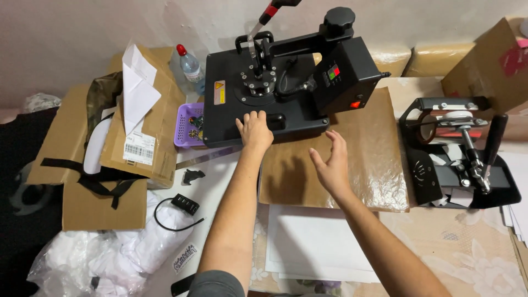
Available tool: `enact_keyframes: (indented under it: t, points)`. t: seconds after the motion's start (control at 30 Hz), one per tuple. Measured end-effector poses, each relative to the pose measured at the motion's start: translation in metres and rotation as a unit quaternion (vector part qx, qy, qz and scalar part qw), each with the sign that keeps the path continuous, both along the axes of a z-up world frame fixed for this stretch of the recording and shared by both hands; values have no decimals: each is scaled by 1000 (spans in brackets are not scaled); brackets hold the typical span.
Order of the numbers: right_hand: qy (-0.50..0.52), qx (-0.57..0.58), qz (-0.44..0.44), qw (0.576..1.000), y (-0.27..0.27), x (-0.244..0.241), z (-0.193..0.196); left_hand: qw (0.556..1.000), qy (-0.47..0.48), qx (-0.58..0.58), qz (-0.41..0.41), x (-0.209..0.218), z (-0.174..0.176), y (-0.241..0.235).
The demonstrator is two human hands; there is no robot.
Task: Placing transfer paper on a heat press, covering it with a Teflon sheet, closing the press for a timed cycle, and then removing the items.
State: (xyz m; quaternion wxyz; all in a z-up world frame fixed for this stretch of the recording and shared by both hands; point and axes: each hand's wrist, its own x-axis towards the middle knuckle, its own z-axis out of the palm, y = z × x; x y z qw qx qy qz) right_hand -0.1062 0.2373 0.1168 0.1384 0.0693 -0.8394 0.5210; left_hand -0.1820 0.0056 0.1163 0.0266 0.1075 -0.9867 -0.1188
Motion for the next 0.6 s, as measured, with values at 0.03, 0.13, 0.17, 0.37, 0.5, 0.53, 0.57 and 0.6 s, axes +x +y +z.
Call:
enact_keyframes:
  t: [0.03, 0.13, 0.17, 0.37, 0.5, 0.53, 0.57, 0.6]
  points:
    - [-7, 3, 2, 1000, -7, -2, -3, 1000, 8, 5, -2, -1, -5, 3]
    - [-38, 4, 7, 999, -20, -3, -14, 1000, 14, 16, -4, 8, -9, 22]
    - [-63, 3, 8, 998, -22, -3, -17, 1000, 13, 26, -5, 12, -9, 30]
    - [-147, -56, 4, 987, -6, 10, -5, 995, 7, 92, -47, 56, 29, 117]
    - [-124, -78, -11, 989, 31, 11, -8, 980, 21, 184, -70, 72, 42, 173]
    - [-114, -79, -23, 990, 41, 14, -5, 969, 10, 230, -85, 71, 46, 185]
    - [-104, -81, -38, 990, 51, 18, -3, 956, -1, 276, -102, 71, 49, 199]
    - [-104, -82, -42, 990, 59, 14, 3, 955, -2, 276, -106, 63, 50, 209]
